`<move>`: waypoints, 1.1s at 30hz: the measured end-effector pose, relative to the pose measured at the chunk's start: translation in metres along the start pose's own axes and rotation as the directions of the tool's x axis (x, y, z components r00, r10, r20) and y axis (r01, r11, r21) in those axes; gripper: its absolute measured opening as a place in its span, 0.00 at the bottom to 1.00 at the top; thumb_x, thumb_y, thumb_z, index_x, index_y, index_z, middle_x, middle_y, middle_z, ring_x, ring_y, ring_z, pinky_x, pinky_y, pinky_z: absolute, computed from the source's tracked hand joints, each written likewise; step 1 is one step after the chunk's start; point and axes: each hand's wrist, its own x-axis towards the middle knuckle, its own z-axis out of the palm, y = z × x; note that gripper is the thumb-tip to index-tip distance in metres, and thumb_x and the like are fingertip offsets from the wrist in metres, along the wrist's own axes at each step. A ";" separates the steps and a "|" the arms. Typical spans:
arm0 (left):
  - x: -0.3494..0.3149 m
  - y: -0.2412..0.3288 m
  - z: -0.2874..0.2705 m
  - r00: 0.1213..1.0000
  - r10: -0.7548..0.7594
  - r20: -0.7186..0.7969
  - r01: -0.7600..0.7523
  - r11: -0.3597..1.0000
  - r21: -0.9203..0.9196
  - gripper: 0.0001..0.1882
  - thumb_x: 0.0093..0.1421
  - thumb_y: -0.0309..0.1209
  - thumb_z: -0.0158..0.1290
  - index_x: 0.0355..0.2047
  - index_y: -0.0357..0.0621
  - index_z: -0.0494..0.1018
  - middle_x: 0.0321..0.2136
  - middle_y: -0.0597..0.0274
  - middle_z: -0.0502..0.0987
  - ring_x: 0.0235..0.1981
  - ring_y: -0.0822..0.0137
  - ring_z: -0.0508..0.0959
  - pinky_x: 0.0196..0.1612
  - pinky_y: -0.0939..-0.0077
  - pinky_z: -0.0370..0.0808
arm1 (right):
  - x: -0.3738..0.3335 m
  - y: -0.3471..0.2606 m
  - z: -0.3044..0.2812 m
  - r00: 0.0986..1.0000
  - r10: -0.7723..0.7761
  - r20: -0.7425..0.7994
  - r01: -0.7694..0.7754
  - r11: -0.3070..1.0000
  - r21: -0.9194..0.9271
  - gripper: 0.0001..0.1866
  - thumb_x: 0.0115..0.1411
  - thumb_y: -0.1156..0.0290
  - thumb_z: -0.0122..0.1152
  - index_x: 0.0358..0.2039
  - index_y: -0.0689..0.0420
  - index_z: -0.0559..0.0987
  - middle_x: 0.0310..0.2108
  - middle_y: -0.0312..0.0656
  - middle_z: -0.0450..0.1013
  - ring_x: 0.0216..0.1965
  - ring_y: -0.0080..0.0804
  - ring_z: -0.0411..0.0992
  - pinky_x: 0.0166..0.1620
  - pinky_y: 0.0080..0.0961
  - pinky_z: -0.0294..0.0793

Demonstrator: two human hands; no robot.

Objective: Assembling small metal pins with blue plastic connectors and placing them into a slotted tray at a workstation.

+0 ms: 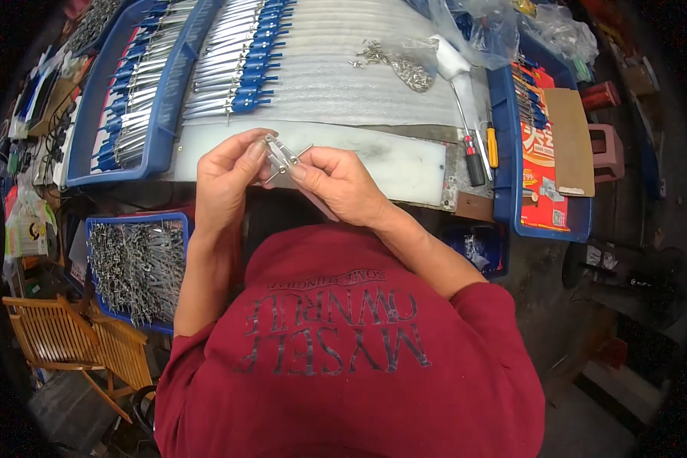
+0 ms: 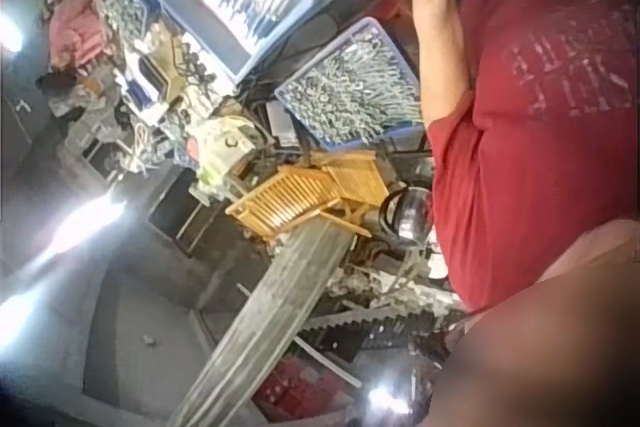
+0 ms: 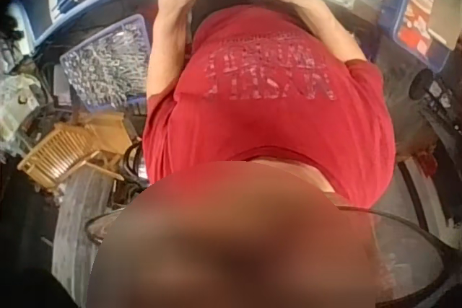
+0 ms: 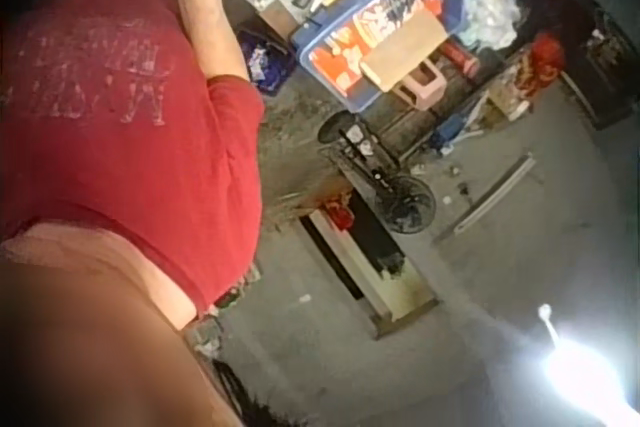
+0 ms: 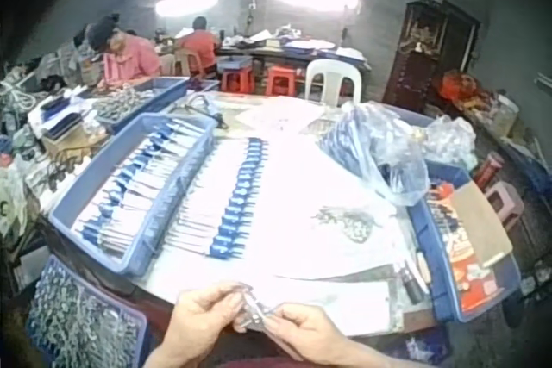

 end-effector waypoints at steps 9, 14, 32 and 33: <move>-0.006 -0.020 -0.006 0.992 -0.101 0.073 0.118 0.950 -0.288 0.14 0.56 0.27 0.47 0.42 0.32 0.67 0.29 0.63 0.71 0.27 0.77 0.69 0.30 0.84 0.69 | 0.000 0.002 -0.003 0.998 0.052 0.023 -0.056 0.973 0.226 0.11 0.58 0.65 0.49 0.28 0.61 0.71 0.19 0.30 0.64 0.19 0.12 0.58 0.22 0.10 0.57; 0.001 -0.020 -0.003 0.990 -0.010 0.143 0.038 0.980 -0.195 0.15 0.55 0.27 0.47 0.43 0.33 0.67 0.38 0.61 0.69 0.35 0.73 0.70 0.39 0.80 0.68 | 0.000 0.003 -0.005 0.958 0.148 0.247 -0.271 0.755 0.598 0.14 0.57 0.62 0.49 0.28 0.62 0.71 0.19 0.37 0.64 0.17 0.21 0.58 0.21 0.16 0.56; 0.011 -0.029 0.010 0.993 0.056 0.108 -0.043 0.993 -0.114 0.07 0.56 0.27 0.46 0.29 0.34 0.66 0.24 0.63 0.71 0.22 0.77 0.71 0.26 0.84 0.69 | -0.009 0.006 0.003 0.991 -0.010 -0.134 0.036 0.979 0.198 0.12 0.59 0.67 0.46 0.36 0.65 0.67 0.28 0.42 0.70 0.25 0.24 0.70 0.28 0.15 0.70; 0.009 -0.027 0.011 0.995 0.039 0.091 -0.028 0.992 -0.123 0.06 0.56 0.26 0.47 0.30 0.33 0.67 0.24 0.63 0.71 0.22 0.77 0.71 0.26 0.85 0.69 | -0.008 0.005 0.002 0.991 -0.011 -0.136 0.038 0.980 0.197 0.12 0.59 0.67 0.46 0.36 0.65 0.67 0.28 0.42 0.70 0.25 0.24 0.70 0.28 0.15 0.70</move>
